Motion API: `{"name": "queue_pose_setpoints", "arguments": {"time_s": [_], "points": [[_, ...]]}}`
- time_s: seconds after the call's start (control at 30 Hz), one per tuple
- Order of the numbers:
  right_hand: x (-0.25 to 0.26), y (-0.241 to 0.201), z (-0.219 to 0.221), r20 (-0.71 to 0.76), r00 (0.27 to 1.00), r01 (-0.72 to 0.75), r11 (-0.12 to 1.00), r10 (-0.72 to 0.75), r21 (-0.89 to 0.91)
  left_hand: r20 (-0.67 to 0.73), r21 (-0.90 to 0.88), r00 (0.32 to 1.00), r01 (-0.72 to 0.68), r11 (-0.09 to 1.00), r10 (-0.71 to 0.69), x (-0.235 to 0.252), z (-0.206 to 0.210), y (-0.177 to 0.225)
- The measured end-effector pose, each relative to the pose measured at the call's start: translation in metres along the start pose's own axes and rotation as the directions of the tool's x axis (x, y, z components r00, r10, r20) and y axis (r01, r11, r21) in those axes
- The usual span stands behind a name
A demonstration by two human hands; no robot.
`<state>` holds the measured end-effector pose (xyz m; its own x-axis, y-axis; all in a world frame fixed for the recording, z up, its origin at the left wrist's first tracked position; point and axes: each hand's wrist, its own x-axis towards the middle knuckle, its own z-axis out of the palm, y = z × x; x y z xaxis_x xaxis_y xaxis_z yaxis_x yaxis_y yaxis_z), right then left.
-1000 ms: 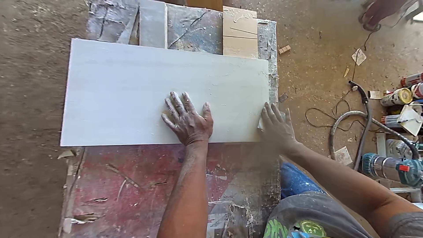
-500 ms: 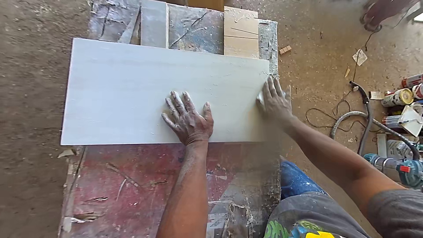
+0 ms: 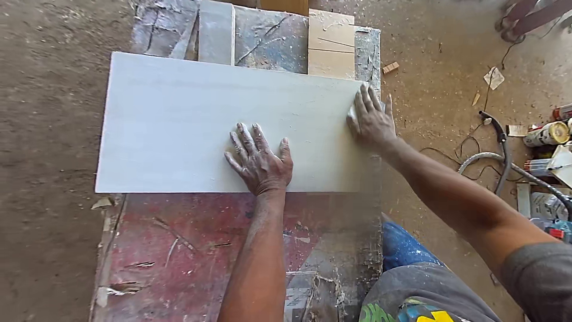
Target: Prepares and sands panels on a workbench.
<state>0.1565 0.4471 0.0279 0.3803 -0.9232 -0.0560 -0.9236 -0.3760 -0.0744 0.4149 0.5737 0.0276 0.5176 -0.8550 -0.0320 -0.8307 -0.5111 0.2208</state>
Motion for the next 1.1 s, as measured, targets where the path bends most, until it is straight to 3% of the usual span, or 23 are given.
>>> {"name": "queue_pose_setpoints", "arguments": {"time_s": [0.07,0.13,0.2,0.33,0.43,0.53,0.73,0.87,0.93,1.1], "points": [[-0.058,-0.01,-0.002,-0.007,0.996,0.094,0.996,-0.094,-0.003,-0.01,0.0,1.0,-0.004,1.0,0.004,0.002,0.001,0.002],[-0.1,-0.017,-0.003,0.087,0.985,0.15,0.989,-0.149,-0.011,-0.007,-0.001,1.0,0.0,1.0,0.0,0.002,0.002,0.002],[-0.079,-0.009,0.002,0.073,0.983,0.17,0.985,-0.167,-0.035,-0.006,0.001,1.0,-0.001,1.0,0.001,0.003,0.002,0.0],[-0.001,-0.001,-0.003,0.034,0.998,0.062,0.998,-0.061,-0.034,-0.003,-0.002,1.0,0.004,1.0,-0.004,0.002,0.001,0.001],[-0.076,-0.021,-0.005,0.024,0.992,0.124,0.992,-0.124,0.006,-0.006,-0.002,1.0,0.0,1.0,0.0,0.003,0.0,0.001],[-0.152,-0.028,-0.009,0.137,0.973,0.185,0.983,-0.184,0.003,0.0,-0.006,1.0,-0.002,1.0,0.002,0.003,0.002,0.001],[-0.065,-0.008,-0.006,0.042,0.997,0.073,0.993,-0.07,-0.092,0.001,-0.036,1.0,-0.009,0.999,0.009,-0.001,0.001,0.001],[-0.154,-0.025,-0.01,0.119,0.981,0.159,0.987,-0.156,-0.014,-0.003,-0.023,1.0,-0.011,1.0,0.011,0.003,0.001,0.001],[-0.162,-0.021,-0.01,0.169,0.967,0.198,0.98,-0.192,-0.025,-0.003,-0.019,1.0,-0.009,1.0,0.009,0.003,0.002,0.0],[-0.063,0.004,-0.005,0.08,0.989,0.128,0.99,-0.122,-0.068,0.008,-0.029,1.0,-0.003,1.0,0.003,0.001,0.0,0.0]]}}
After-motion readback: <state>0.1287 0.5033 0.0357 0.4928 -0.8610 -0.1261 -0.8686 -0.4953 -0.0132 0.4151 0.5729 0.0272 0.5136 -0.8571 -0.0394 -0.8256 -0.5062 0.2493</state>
